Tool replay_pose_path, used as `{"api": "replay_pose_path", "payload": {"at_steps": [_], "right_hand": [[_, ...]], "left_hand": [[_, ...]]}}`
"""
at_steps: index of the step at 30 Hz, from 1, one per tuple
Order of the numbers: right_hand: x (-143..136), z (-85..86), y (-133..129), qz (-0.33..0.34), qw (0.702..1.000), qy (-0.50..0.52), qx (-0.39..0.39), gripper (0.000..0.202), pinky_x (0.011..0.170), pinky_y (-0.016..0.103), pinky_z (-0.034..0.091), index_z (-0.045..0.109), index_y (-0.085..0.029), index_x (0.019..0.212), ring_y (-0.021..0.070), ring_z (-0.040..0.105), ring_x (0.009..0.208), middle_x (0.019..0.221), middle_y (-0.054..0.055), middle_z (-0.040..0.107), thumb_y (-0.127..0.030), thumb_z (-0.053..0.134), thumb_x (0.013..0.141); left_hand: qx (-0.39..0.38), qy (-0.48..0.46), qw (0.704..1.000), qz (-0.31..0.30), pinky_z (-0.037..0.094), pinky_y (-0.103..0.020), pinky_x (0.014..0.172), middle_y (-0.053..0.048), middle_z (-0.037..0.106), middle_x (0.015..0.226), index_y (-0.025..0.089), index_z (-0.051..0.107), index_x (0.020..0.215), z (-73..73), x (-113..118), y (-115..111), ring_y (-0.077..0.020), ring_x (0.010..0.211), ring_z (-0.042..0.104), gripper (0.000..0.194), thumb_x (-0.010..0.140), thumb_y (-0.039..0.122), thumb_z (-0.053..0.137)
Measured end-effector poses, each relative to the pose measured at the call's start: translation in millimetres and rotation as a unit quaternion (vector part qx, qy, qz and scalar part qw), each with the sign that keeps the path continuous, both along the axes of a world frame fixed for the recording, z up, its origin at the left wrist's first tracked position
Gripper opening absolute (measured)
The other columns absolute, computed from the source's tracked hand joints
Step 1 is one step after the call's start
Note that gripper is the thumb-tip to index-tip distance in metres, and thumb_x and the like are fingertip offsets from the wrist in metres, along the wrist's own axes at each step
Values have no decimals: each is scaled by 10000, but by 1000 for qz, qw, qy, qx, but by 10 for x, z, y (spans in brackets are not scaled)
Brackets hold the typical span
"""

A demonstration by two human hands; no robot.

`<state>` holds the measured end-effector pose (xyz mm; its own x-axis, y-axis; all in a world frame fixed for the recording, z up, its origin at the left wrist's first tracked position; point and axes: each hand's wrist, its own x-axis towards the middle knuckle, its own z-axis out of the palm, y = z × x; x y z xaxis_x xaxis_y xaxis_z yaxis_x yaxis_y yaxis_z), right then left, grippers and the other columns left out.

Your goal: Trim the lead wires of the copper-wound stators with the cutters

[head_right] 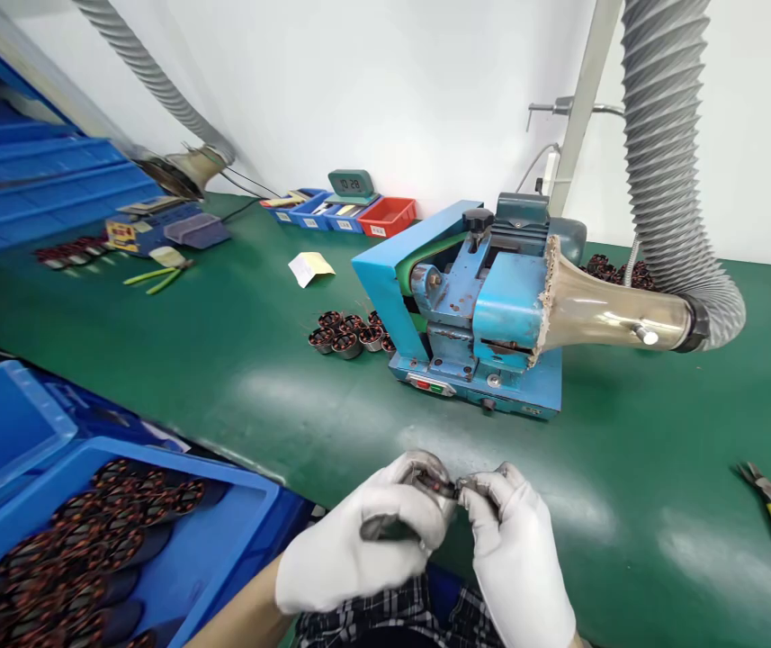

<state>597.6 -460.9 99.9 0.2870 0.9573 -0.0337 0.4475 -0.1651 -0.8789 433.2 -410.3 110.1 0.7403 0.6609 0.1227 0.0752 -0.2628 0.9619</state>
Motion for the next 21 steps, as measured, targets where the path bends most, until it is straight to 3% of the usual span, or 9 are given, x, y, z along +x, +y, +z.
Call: {"api": "replay_pose_path", "payload": {"at_steps": [4, 7, 11, 14, 18, 21], "right_hand": [[-4, 72, -3, -6, 992, 120, -23, 263, 487, 271, 406, 609, -184, 597, 152, 475, 515, 579, 18, 505, -416, 550, 707], [-4, 90, 1, -2, 971, 233, -60, 300, 417, 243, 372, 558, -175, 580, 121, 419, 456, 533, -9, 457, -457, 602, 672], [-6, 33, -18, -11, 986, 164, -36, 241, 482, 249, 419, 620, -174, 632, 146, 480, 539, 617, 26, 523, -403, 595, 704], [-4, 27, -17, -3, 992, 121, -29, 228, 517, 255, 431, 631, -183, 625, 160, 493, 579, 629, 36, 534, -384, 577, 719], [-6, 59, 4, 23, 973, 219, -65, 278, 443, 236, 382, 551, -177, 584, 121, 422, 487, 550, -9, 460, -424, 589, 704], [-23, 20, -4, 18, 985, 165, -53, 274, 461, 252, 391, 565, -178, 584, 134, 449, 494, 551, 1, 482, -415, 565, 723]], "left_hand": [[124, 47, 987, 93, 452, -383, 913, -97, 479, 1151, 216, 514, 1145, 8, 16, -36, -231, 1071, 492, 444, 727, 86, 587], [147, 64, 983, 95, 437, -425, 936, -106, 472, 1198, 235, 473, 1184, -85, 26, -24, -261, 1118, 475, 537, 694, 154, 676], [32, 24, 997, 65, 486, -380, 882, -68, 552, 1104, 223, 563, 1056, -133, 22, 3, -217, 968, 573, 379, 697, 184, 676], [42, 12, 998, 54, 463, -375, 921, -70, 561, 1091, 208, 624, 908, -89, -3, -15, -230, 1015, 551, 182, 728, 183, 641], [139, 48, 985, 86, 439, -408, 936, -103, 526, 1123, 209, 520, 1128, -40, -49, -24, -246, 1091, 485, 421, 725, 111, 587], [90, 54, 994, 38, 478, -346, 869, -66, 563, 1045, 207, 531, 1076, -23, -68, 25, -201, 971, 547, 422, 684, 71, 607]]}}
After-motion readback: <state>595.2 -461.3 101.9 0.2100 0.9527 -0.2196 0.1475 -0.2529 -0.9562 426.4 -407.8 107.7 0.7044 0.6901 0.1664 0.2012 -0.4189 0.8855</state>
